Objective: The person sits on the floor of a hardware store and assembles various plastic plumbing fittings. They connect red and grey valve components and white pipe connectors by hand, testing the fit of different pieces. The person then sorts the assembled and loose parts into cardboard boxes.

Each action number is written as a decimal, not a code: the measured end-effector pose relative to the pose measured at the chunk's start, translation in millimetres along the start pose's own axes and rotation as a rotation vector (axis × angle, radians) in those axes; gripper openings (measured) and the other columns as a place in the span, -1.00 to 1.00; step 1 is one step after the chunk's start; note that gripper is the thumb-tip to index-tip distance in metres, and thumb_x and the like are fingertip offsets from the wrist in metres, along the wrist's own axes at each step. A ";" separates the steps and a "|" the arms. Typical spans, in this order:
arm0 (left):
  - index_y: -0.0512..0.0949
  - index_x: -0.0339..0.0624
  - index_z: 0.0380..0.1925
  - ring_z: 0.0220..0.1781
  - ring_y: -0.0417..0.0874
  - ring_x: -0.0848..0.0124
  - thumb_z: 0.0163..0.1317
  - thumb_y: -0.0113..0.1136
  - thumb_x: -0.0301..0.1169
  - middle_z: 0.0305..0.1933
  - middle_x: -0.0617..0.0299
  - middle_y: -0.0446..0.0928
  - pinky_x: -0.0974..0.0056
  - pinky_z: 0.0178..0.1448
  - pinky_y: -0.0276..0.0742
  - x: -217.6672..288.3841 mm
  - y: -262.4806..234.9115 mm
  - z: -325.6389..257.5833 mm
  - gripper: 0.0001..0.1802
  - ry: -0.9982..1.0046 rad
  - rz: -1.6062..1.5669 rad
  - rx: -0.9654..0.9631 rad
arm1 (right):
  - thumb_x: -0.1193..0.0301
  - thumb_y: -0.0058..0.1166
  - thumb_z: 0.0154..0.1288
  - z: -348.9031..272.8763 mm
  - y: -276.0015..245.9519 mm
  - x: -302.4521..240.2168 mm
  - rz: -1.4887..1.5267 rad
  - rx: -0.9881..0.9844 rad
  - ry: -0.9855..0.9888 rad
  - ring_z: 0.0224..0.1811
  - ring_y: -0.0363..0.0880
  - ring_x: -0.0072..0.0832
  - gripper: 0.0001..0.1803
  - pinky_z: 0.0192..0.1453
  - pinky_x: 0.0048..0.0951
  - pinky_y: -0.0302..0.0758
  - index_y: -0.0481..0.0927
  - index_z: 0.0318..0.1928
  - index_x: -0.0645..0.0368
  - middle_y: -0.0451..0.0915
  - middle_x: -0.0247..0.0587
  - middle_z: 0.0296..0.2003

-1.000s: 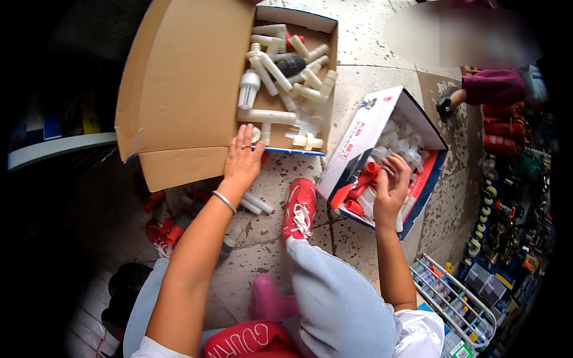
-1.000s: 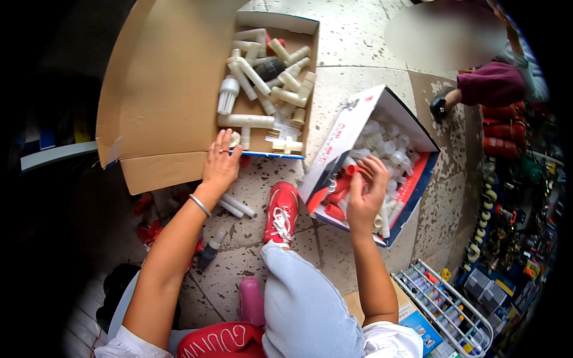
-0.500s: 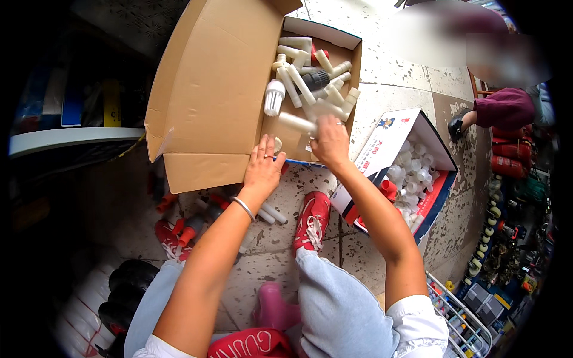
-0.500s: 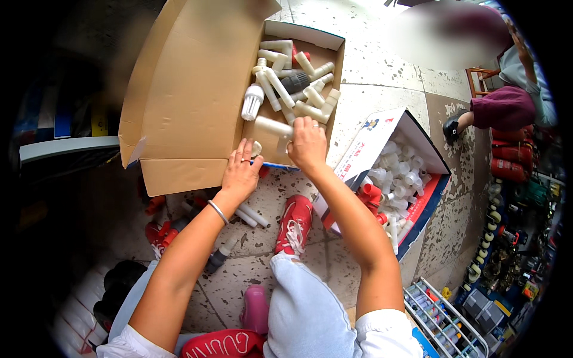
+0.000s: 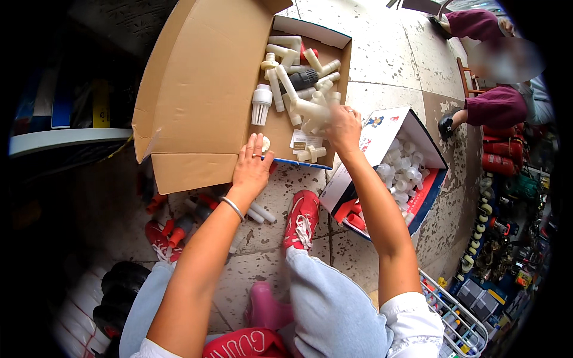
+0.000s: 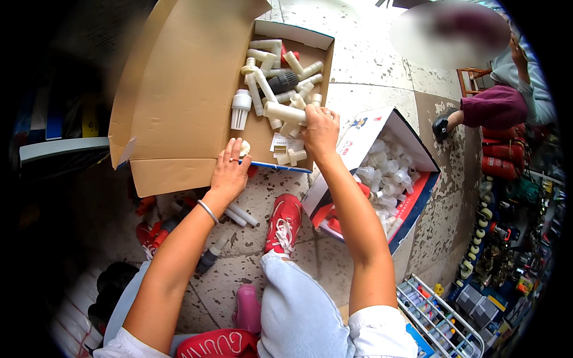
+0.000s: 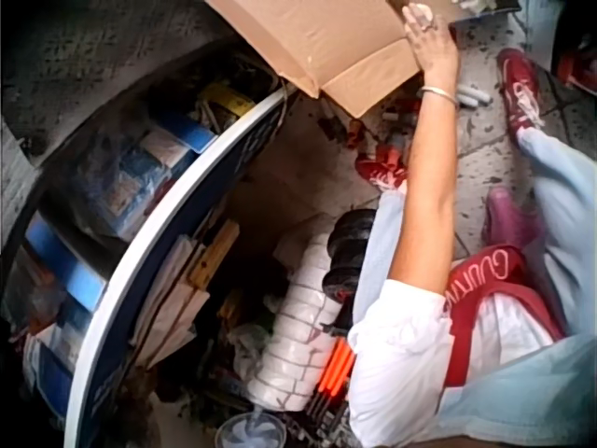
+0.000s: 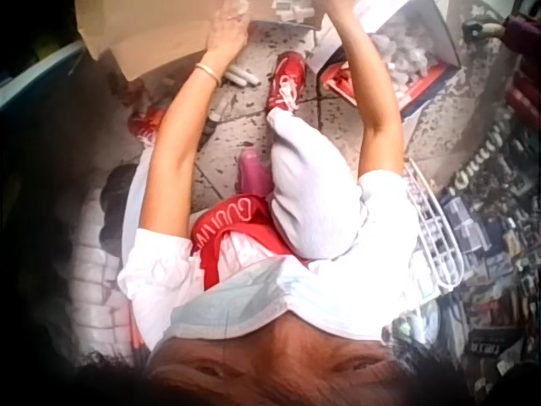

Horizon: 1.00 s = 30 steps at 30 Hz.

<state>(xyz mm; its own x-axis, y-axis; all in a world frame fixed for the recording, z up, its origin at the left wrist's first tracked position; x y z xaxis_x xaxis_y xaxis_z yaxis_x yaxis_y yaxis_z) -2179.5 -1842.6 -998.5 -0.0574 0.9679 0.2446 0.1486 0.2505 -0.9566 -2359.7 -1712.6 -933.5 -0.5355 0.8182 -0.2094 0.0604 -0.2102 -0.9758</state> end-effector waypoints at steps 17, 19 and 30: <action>0.49 -0.09 -0.03 0.53 0.04 -0.01 0.23 0.00 -0.41 0.47 -0.10 0.08 -0.05 0.47 0.10 -3.1 6.2 -1.9 -0.71 0.043 0.013 0.126 | 0.48 0.29 0.17 -76.8 -156.3 80.7 1.027 0.414 0.486 -0.30 0.49 -0.64 -0.70 -0.22 -0.55 0.47 0.51 -0.12 0.27 0.56 -0.36 -0.29; 0.48 -0.12 -0.05 0.52 0.06 -0.02 0.19 0.02 -0.45 0.47 -0.08 0.08 -0.08 0.45 0.12 -5.3 5.1 -2.1 -0.70 0.038 -0.027 0.144 | 0.49 0.28 0.19 -116.1 -214.6 112.1 0.945 0.548 0.506 -0.34 0.50 -0.64 -0.69 -0.25 -0.57 0.46 0.50 -0.09 0.26 0.55 -0.36 -0.29; 0.46 -0.10 0.00 0.55 0.00 0.03 0.06 0.18 -0.46 0.49 -0.05 0.04 -0.01 0.48 0.09 2.9 3.6 0.5 -0.57 0.052 0.001 0.086 | 0.25 0.29 0.16 -332.0 -138.8 229.4 0.501 0.111 1.231 -0.52 0.52 -0.59 -0.63 -0.49 -0.45 0.45 0.54 -0.14 0.24 0.59 -0.28 -0.42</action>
<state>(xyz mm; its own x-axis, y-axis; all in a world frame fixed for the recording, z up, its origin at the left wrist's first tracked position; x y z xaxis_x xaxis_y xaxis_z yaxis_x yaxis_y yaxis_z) -2179.7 -1838.9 -1001.4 -0.0056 0.9683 0.2496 0.0636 0.2495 -0.9663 -2211.2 -1318.1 -867.1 0.6324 0.5749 -0.5191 -0.0738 -0.6224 -0.7792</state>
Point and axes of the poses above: each hand's wrist, its own z-axis towards the middle knuckle, its own y-axis out of the palm, x = y × z, the point moved 9 cm from there along z, towards the middle knuckle
